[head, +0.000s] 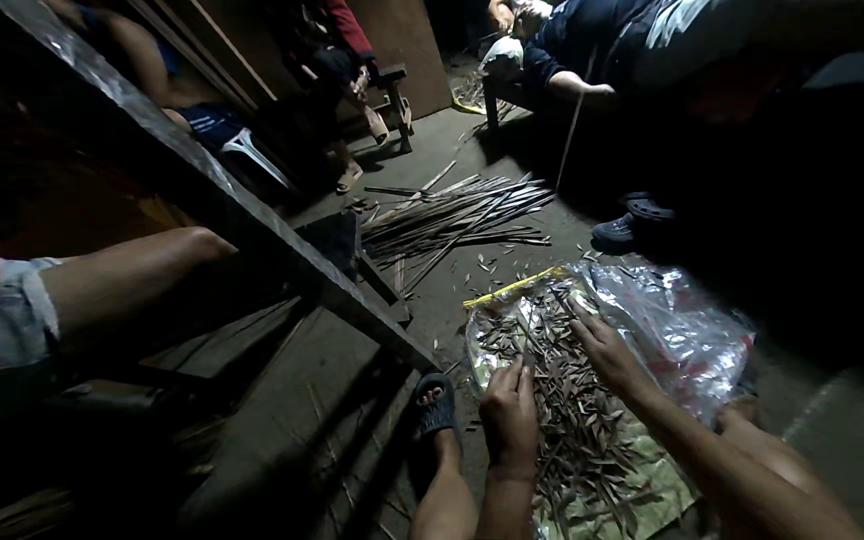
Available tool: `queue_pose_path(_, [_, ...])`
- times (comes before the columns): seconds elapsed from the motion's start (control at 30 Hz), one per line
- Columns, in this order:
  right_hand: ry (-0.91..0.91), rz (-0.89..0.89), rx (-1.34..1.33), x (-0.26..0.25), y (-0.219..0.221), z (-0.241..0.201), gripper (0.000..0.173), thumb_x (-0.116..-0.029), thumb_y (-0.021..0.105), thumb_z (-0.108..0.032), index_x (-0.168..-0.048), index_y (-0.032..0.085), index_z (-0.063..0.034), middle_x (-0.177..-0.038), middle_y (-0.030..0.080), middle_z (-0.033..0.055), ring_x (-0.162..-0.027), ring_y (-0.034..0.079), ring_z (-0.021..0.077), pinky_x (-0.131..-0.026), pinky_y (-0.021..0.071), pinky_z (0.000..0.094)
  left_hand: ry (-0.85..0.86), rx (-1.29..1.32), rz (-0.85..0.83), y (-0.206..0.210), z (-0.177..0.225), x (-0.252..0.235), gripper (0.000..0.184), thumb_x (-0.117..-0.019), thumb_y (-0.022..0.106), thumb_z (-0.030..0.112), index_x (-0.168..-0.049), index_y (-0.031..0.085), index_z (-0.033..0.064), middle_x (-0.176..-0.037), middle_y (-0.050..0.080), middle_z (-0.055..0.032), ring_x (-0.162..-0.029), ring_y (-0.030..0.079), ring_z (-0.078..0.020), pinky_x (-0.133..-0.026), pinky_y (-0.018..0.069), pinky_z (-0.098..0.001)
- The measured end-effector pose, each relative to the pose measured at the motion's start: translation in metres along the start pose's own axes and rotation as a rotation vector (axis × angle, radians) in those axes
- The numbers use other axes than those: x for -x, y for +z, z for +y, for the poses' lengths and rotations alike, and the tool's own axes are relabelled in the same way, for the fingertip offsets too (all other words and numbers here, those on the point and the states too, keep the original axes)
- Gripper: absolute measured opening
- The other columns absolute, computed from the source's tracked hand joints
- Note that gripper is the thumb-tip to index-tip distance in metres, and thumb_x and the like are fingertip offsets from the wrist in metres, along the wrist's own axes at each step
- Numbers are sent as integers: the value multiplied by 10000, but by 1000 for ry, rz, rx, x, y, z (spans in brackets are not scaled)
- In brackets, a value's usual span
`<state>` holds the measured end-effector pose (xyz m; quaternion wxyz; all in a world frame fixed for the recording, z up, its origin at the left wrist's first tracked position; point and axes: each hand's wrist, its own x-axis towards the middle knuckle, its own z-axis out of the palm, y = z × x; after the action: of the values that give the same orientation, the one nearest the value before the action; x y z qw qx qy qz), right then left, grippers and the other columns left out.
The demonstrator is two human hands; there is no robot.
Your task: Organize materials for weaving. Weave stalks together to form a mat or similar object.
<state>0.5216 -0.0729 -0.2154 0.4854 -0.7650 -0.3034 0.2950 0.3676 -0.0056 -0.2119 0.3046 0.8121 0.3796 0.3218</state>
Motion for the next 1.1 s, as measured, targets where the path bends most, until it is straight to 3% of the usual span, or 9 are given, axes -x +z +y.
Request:
queue_pose_path(0.03, [26,-9,-153,4,5,-1,445,-1104,381,-219,-1486,481,-12,-1268,639,121,-1022,613,136,-879,489,312,-59,50,-3,-1,-2,-3,194,-946,662,35,-1084,758,-63,-964,743,-192,-797,719,-215,-764,584,-355])
queue_pose_path(0.07, [57,-49,-275,10,13,-3,391,-1090,404,-226,-1371,552,3,-949,584,21,-727,528,48,-637,450,226,-145,118,-15,-2,-3,-5,182,-963,660,57,-1082,752,-46,-937,726,-151,-695,661,-128,-657,554,-277])
queue_pose_path(0.13, [159,-227,-428,25,24,-15,305,-1063,510,-250,-1219,564,6,-781,501,-17,-575,441,28,-525,394,204,-290,272,-25,-3,-2,-10,169,-983,653,60,-1096,723,-44,-919,680,-113,-589,594,-45,-535,517,-197])
queue_pose_path(0.23, [222,-359,-449,37,35,-19,245,-975,678,-194,-1084,572,-1,-796,548,-7,-602,478,28,-556,415,198,-386,417,-13,-1,0,-11,155,-966,652,11,-1092,696,-69,-936,696,-95,-751,627,-26,-716,523,-186])
queue_pose_path(0.4, [160,-373,-391,31,32,-18,123,-973,622,-61,-1069,620,17,-780,581,-15,-589,482,12,-548,409,185,-636,664,-79,-2,5,-17,63,-958,652,-24,-1011,634,-52,-809,654,-39,-683,628,-42,-656,544,-191])
queue_pose_path(0.53, [160,-343,-217,22,26,-16,163,-954,600,-59,-1080,633,38,-845,592,52,-693,535,90,-656,465,276,-598,642,-79,0,2,-18,88,-932,668,-49,-1015,642,-56,-819,661,-44,-696,634,-40,-674,548,-192])
queue_pose_path(0.67, [223,-299,-358,23,24,-19,80,-942,598,-6,-1018,622,2,-733,553,-15,-560,476,33,-528,414,209,-592,646,-106,-2,1,-21,86,-937,667,-42,-1020,649,-54,-852,667,-49,-734,636,-51,-713,550,-209])
queue_pose_path(0.77, [140,-199,-314,23,21,-18,109,-913,632,16,-1021,639,30,-795,590,13,-647,527,54,-608,461,236,-510,565,-200,-3,4,-20,163,-946,671,6,-1089,642,-69,-898,673,-80,-769,643,-75,-732,552,-244])
queue_pose_path(1.1, [79,-15,-458,30,23,-13,88,-933,589,9,-1018,600,32,-760,582,-34,-597,526,10,-577,478,211,-524,546,-286,0,13,-14,221,-977,647,55,-1150,647,-82,-972,699,-143,-844,660,-135,-827,552,-330])
